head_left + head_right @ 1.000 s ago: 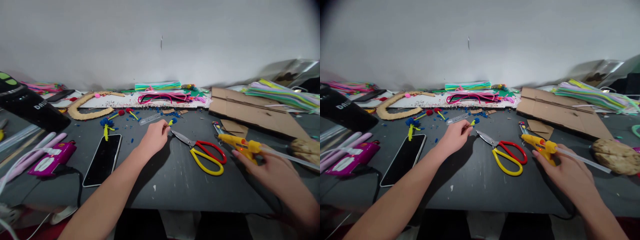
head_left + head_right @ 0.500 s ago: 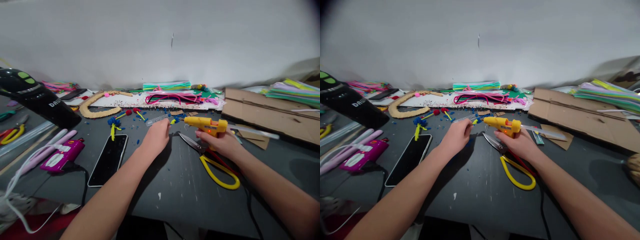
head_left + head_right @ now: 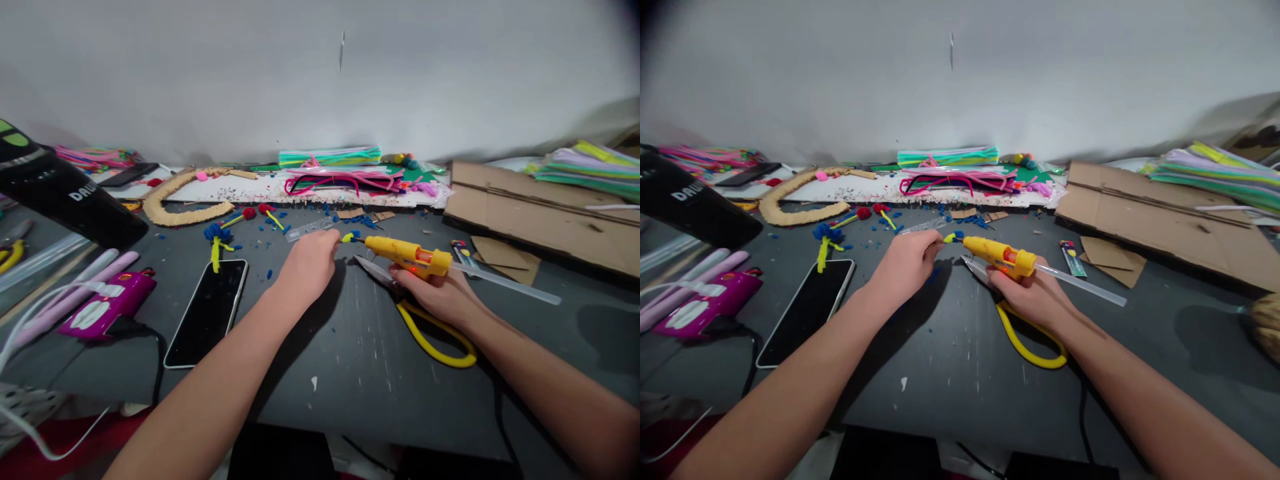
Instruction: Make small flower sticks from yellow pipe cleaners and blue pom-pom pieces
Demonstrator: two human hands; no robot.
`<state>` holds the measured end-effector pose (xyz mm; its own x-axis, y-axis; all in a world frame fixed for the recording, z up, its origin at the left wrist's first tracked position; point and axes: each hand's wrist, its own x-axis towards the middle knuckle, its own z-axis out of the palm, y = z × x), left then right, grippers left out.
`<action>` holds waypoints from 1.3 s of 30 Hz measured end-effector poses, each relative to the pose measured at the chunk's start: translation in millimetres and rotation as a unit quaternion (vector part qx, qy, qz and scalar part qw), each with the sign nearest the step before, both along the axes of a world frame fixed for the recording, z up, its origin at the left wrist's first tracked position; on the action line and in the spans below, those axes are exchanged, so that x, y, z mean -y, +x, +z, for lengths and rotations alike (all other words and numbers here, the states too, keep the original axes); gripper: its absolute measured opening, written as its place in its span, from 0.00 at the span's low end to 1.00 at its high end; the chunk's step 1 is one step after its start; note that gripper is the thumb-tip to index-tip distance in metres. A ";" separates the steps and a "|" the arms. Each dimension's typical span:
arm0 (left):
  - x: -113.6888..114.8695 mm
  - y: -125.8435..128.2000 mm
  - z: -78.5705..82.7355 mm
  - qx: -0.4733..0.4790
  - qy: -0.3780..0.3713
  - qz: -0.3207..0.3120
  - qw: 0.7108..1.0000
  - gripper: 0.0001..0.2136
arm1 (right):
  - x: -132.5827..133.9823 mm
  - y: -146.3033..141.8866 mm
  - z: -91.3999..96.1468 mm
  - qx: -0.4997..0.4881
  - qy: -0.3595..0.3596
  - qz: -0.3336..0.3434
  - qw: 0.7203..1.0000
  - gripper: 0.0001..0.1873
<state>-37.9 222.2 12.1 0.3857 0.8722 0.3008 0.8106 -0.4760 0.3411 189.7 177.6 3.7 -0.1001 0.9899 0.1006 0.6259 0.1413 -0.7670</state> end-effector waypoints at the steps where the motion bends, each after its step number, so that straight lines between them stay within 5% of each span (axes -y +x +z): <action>1: -0.1 0.0 -0.2 0.000 0.001 -0.001 1.000 0.09 | 0.2 -0.3 0.1 0.001 0.003 0.000 1.000 0.11; 39: 3.0 -0.4 4.3 0.005 -0.025 -0.010 1.000 0.10 | -0.3 2.9 -6.4 0.043 0.006 0.002 0.999 0.11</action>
